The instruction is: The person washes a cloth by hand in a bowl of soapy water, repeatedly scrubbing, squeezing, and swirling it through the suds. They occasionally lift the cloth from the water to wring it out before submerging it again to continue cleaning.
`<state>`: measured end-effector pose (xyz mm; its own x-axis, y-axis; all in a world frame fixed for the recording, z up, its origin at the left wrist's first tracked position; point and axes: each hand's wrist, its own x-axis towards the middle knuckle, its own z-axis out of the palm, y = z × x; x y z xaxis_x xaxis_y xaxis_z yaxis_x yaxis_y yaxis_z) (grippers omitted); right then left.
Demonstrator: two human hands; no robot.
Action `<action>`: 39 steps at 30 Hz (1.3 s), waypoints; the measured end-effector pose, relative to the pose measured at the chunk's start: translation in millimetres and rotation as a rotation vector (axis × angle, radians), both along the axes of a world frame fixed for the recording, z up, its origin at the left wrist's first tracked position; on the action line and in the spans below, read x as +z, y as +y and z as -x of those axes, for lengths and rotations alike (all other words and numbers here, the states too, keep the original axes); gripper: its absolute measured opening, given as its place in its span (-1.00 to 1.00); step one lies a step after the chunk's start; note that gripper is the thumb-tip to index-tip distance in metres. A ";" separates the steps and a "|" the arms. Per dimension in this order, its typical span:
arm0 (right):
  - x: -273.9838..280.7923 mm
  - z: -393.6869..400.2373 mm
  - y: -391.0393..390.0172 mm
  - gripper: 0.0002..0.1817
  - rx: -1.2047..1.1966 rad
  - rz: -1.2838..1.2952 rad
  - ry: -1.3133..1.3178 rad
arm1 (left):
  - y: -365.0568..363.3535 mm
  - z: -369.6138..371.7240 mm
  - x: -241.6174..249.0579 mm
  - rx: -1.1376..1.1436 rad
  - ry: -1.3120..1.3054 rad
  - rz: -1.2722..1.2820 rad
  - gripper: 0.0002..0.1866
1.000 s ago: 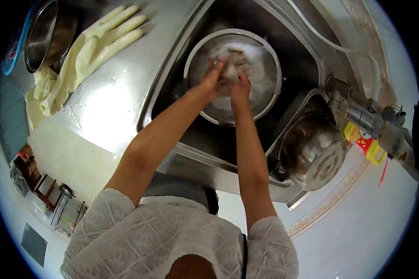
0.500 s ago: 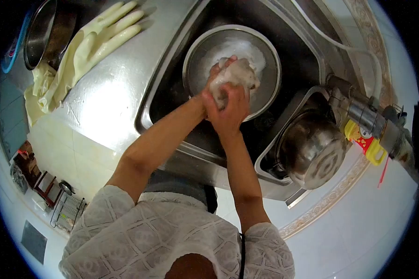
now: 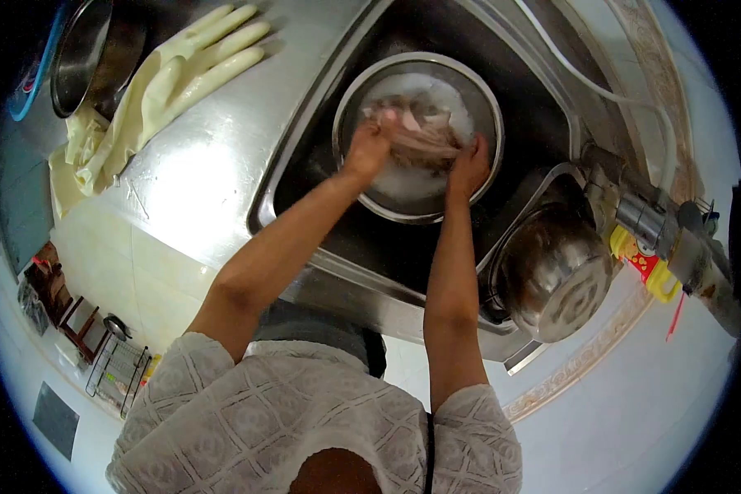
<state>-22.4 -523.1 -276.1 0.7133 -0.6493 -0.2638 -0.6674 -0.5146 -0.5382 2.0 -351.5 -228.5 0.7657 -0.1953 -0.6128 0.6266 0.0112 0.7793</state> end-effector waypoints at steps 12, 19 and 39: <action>-30.5 10.0 34.1 -0.26 0.545 0.287 0.294 | 9.0 2.7 9.7 0.046 0.446 0.025 -0.16; 11.1 3.6 37.7 -0.37 0.829 0.198 0.261 | 6.2 5.5 11.4 0.074 0.485 0.097 -0.14; 123.1 5.4 6.1 -0.59 -0.246 -0.939 -0.655 | -36.6 10.8 80.3 0.332 0.873 0.669 -0.69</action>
